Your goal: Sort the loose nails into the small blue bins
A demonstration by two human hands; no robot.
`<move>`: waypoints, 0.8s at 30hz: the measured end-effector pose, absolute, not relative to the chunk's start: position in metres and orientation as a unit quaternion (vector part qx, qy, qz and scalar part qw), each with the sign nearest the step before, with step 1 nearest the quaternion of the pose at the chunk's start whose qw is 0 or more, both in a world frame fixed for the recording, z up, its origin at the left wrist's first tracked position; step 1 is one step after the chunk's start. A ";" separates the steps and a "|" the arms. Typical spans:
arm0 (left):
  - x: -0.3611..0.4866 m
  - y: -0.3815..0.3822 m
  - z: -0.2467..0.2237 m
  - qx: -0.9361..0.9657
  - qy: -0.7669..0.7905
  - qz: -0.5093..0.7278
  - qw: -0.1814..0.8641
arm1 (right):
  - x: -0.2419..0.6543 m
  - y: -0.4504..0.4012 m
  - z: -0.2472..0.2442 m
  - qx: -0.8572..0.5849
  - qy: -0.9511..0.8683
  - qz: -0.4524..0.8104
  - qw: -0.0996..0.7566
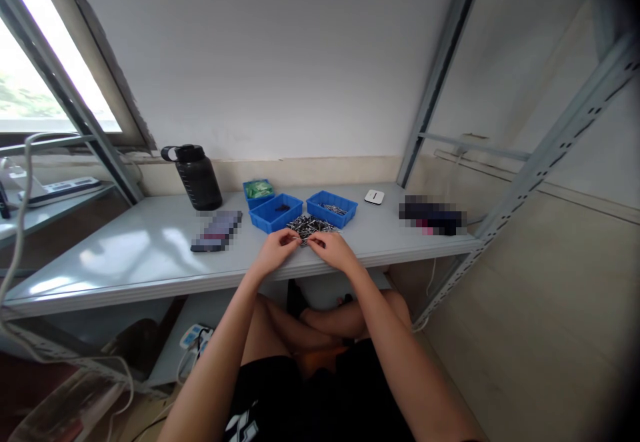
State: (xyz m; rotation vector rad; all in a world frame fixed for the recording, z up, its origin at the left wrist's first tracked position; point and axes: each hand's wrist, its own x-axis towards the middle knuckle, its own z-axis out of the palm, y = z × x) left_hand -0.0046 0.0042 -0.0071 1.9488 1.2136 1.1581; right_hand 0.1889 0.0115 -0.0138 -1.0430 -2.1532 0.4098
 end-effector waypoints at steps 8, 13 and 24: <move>-0.004 0.007 -0.011 0.685 0.423 0.454 0.383 | 0.189 0.010 -0.012 -0.415 -0.821 0.161 0.357; -0.005 0.006 -0.011 0.707 0.439 0.444 0.333 | 0.188 0.010 -0.011 -0.411 -0.815 0.171 0.370; -0.002 0.003 -0.007 0.758 0.457 0.389 0.257 | 0.191 0.013 -0.012 -0.394 -0.819 0.209 0.360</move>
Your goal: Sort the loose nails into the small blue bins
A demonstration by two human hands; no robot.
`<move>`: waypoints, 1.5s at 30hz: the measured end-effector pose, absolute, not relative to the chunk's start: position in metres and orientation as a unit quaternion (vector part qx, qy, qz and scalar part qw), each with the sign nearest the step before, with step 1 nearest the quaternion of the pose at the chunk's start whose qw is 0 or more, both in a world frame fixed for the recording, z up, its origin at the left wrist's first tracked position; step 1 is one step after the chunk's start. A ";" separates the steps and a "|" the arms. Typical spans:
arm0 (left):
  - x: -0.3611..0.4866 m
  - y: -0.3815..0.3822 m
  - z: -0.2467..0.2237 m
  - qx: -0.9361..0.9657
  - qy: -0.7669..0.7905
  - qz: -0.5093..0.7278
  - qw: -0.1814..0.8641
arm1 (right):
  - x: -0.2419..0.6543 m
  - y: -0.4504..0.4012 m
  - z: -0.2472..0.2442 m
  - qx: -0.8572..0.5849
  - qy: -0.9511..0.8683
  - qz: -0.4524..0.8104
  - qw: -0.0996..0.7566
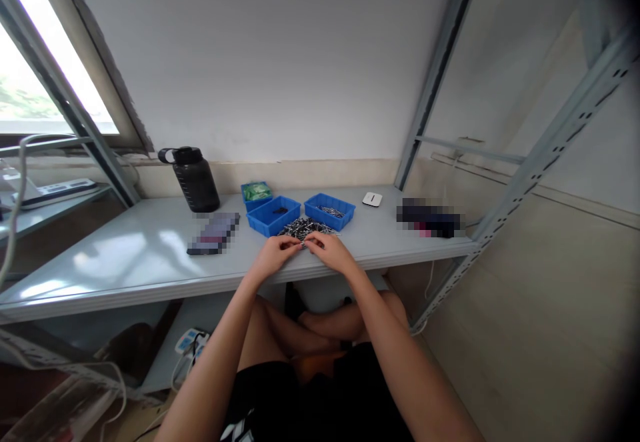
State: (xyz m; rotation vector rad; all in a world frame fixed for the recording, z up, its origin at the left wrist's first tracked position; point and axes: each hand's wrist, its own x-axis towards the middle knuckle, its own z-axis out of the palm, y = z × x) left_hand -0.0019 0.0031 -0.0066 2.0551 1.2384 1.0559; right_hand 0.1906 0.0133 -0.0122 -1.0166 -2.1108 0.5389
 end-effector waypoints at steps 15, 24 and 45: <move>-0.002 0.002 -0.003 0.747 0.483 0.394 0.232 | 0.190 0.014 -0.014 -0.419 -0.793 0.199 0.394; -0.003 0.004 -0.006 0.743 0.489 0.393 0.233 | 0.194 0.013 -0.007 -0.349 -0.812 0.253 0.394; 0.001 -0.003 0.001 0.759 0.482 0.370 0.235 | 0.197 0.020 -0.006 -0.337 -0.772 0.308 0.442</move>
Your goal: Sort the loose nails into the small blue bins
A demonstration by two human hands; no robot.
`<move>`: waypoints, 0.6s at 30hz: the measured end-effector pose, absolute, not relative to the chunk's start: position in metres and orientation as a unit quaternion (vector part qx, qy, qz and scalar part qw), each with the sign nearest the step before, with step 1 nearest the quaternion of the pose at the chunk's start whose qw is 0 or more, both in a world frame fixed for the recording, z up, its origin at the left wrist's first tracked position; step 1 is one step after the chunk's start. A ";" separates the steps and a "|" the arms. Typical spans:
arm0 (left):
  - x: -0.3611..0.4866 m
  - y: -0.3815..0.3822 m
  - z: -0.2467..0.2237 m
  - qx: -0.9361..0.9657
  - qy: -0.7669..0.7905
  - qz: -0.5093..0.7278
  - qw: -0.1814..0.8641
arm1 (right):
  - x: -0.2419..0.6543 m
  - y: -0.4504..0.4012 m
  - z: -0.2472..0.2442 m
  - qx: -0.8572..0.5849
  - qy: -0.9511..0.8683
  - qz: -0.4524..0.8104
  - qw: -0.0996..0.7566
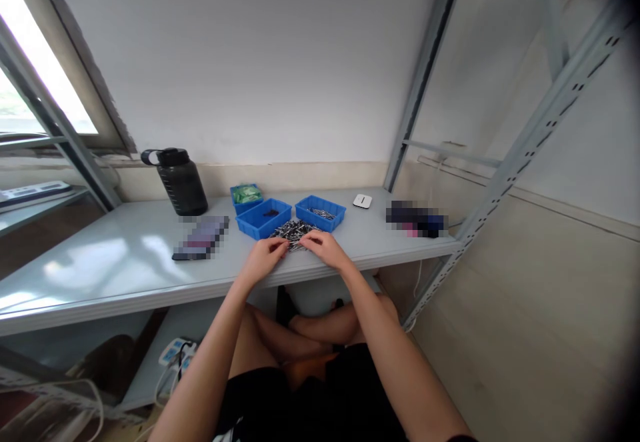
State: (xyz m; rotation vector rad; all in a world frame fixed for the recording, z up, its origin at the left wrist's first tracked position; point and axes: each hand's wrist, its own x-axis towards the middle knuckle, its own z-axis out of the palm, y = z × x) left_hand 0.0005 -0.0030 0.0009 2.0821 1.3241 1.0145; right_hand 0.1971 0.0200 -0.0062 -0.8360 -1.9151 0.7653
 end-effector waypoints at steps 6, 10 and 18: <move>0.001 -0.001 -0.003 0.752 0.483 0.381 0.239 | 0.200 0.030 -0.015 -0.405 -0.654 0.346 0.537; 0.000 0.000 -0.005 0.755 0.486 0.378 0.227 | 0.203 0.035 -0.019 -0.431 -0.582 0.375 0.579; 0.000 0.001 -0.006 0.755 0.482 0.382 0.227 | 0.204 0.037 -0.021 -0.430 -0.545 0.389 0.606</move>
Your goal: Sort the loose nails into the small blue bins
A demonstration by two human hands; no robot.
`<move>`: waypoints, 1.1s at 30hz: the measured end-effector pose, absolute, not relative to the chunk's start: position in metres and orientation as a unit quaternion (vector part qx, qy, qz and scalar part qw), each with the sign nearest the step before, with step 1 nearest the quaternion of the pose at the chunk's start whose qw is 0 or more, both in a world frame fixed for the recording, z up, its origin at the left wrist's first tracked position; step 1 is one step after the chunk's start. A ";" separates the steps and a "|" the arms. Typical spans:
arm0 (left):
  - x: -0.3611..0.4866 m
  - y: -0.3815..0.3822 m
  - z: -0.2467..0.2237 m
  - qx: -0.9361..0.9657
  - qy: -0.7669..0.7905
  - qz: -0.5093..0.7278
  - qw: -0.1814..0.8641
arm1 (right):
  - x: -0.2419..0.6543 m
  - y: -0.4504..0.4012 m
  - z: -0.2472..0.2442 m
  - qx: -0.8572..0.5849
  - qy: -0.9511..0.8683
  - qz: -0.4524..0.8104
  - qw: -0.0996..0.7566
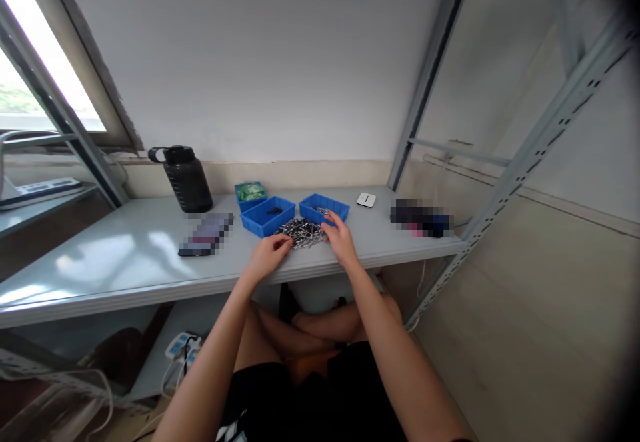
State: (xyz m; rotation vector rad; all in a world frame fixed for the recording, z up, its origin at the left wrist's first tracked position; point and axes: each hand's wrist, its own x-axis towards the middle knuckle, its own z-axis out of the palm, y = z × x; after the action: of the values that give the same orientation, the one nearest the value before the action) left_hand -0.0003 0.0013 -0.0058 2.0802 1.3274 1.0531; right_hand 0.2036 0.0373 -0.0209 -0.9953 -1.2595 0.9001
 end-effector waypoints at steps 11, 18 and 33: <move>0.000 0.001 -0.007 0.751 0.477 0.391 0.236 | 0.203 0.037 -0.021 -0.417 -0.553 0.386 0.609; 0.001 0.000 -0.006 0.757 0.477 0.386 0.224 | 0.202 0.034 -0.022 -0.443 -0.625 0.317 0.559; 0.000 0.000 -0.004 0.717 0.539 0.404 0.180 | 0.193 0.031 -0.022 -0.496 -0.758 0.172 0.387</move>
State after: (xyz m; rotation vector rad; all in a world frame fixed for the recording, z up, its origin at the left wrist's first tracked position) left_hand 0.0002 0.0004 -0.0044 2.0270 1.5228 1.1413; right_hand 0.1932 0.0311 -0.0221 -1.2622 -1.9291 0.4384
